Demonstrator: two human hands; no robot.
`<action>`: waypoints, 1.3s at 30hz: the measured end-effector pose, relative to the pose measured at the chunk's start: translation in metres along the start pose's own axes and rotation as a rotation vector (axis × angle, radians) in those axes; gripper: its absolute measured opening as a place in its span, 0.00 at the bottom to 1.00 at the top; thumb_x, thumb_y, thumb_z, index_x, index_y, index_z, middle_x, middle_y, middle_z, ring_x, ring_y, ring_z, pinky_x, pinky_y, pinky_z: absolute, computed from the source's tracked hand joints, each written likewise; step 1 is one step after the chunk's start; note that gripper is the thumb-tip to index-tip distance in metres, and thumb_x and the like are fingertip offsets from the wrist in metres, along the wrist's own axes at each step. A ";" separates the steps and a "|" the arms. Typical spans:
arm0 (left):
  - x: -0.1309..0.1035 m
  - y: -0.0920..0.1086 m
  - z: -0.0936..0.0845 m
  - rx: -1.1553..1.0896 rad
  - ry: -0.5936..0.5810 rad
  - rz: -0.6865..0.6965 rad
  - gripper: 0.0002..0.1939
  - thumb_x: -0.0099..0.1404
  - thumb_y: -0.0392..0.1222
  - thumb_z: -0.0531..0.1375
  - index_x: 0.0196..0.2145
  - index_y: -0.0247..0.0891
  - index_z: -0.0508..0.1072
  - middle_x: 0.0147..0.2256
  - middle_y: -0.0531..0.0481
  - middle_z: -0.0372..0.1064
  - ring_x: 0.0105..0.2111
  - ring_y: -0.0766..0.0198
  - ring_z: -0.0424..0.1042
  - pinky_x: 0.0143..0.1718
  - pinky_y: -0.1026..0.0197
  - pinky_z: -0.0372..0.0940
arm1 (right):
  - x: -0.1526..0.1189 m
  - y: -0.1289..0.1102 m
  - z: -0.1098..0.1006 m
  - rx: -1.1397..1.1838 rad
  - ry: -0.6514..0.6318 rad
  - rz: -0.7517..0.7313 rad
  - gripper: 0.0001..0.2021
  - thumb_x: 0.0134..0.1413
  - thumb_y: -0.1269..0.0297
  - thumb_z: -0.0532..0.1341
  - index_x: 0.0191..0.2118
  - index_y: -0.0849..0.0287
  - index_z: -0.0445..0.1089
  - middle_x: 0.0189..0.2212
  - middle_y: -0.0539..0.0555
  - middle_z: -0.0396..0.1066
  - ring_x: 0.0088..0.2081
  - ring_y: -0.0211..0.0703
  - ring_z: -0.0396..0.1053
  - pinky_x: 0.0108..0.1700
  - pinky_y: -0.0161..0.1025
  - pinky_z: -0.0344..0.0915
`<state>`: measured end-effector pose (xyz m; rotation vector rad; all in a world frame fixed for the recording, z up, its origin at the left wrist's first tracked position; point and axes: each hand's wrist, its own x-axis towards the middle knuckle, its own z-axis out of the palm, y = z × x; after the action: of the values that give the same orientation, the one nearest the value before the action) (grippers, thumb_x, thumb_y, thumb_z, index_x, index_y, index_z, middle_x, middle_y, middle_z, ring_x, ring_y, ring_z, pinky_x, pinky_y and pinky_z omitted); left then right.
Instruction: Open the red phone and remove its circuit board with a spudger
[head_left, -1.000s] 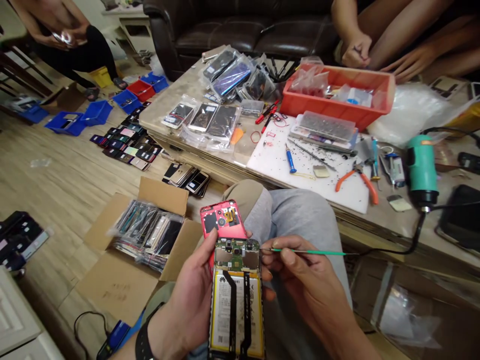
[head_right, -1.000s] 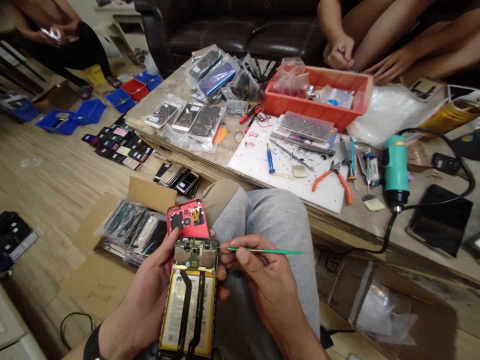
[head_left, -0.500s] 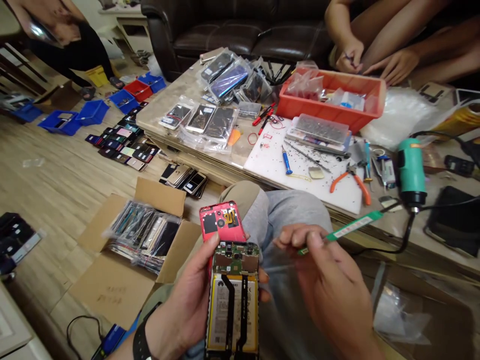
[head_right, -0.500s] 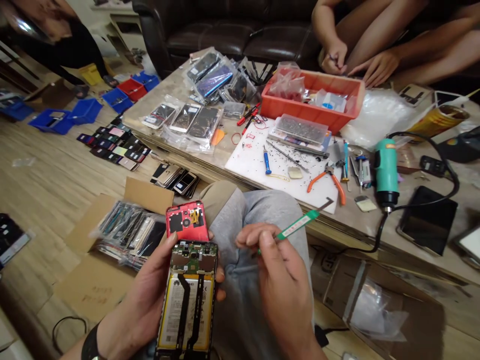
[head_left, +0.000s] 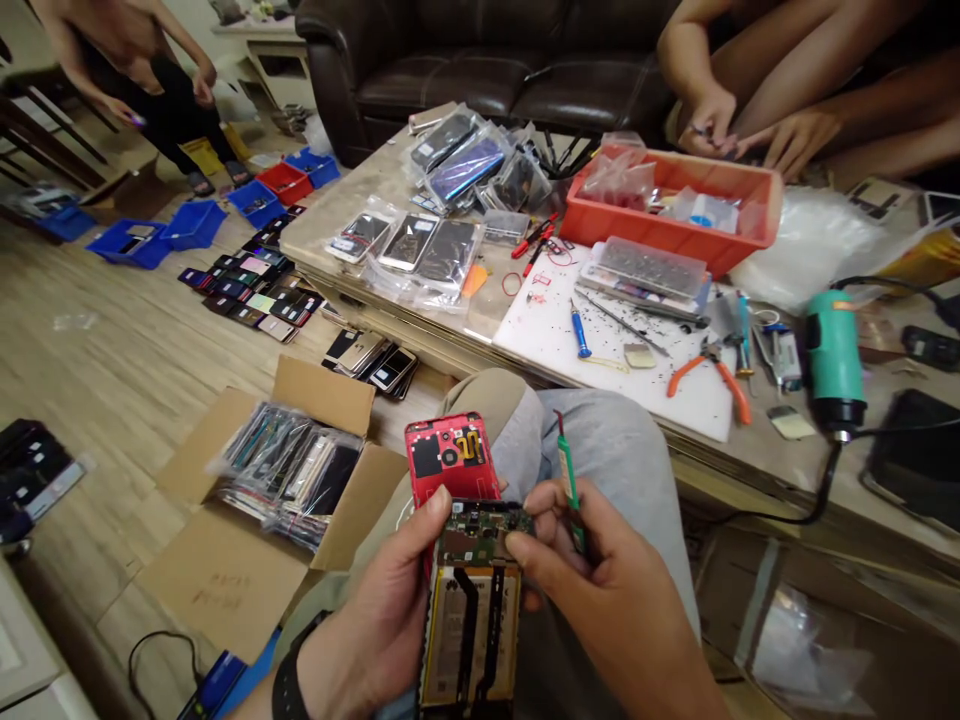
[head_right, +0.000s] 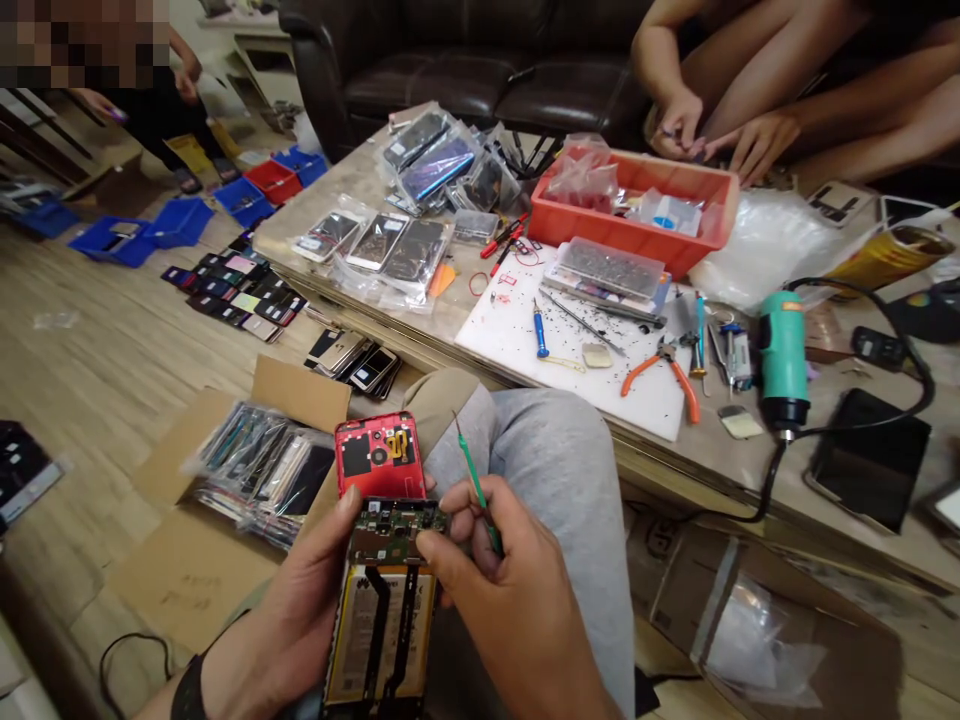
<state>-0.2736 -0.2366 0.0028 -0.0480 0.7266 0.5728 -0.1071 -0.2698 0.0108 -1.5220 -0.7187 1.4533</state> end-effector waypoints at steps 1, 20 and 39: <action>0.000 0.000 0.000 -0.001 -0.002 0.013 0.21 0.60 0.54 0.71 0.45 0.38 0.82 0.37 0.45 0.83 0.40 0.50 0.81 0.52 0.50 0.69 | 0.000 -0.001 0.000 0.006 0.004 0.012 0.13 0.50 0.57 0.72 0.37 0.54 0.71 0.24 0.44 0.62 0.22 0.37 0.64 0.23 0.33 0.71; 0.000 -0.003 -0.009 -0.033 -0.062 -0.139 0.23 0.62 0.57 0.67 0.46 0.37 0.82 0.40 0.41 0.83 0.45 0.46 0.80 0.51 0.50 0.69 | -0.001 -0.006 -0.001 0.078 -0.004 0.138 0.18 0.41 0.51 0.76 0.28 0.55 0.72 0.19 0.44 0.61 0.21 0.36 0.61 0.22 0.33 0.66; 0.005 0.001 0.009 0.082 0.052 -0.239 0.34 0.69 0.67 0.53 0.47 0.32 0.81 0.38 0.37 0.82 0.37 0.50 0.81 0.42 0.54 0.71 | 0.003 -0.001 0.003 0.195 0.089 0.212 0.23 0.38 0.47 0.78 0.30 0.56 0.70 0.19 0.43 0.61 0.20 0.36 0.62 0.18 0.33 0.67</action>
<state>-0.2660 -0.2312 0.0064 -0.0723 0.7813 0.3135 -0.1093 -0.2660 0.0108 -1.5349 -0.3593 1.5510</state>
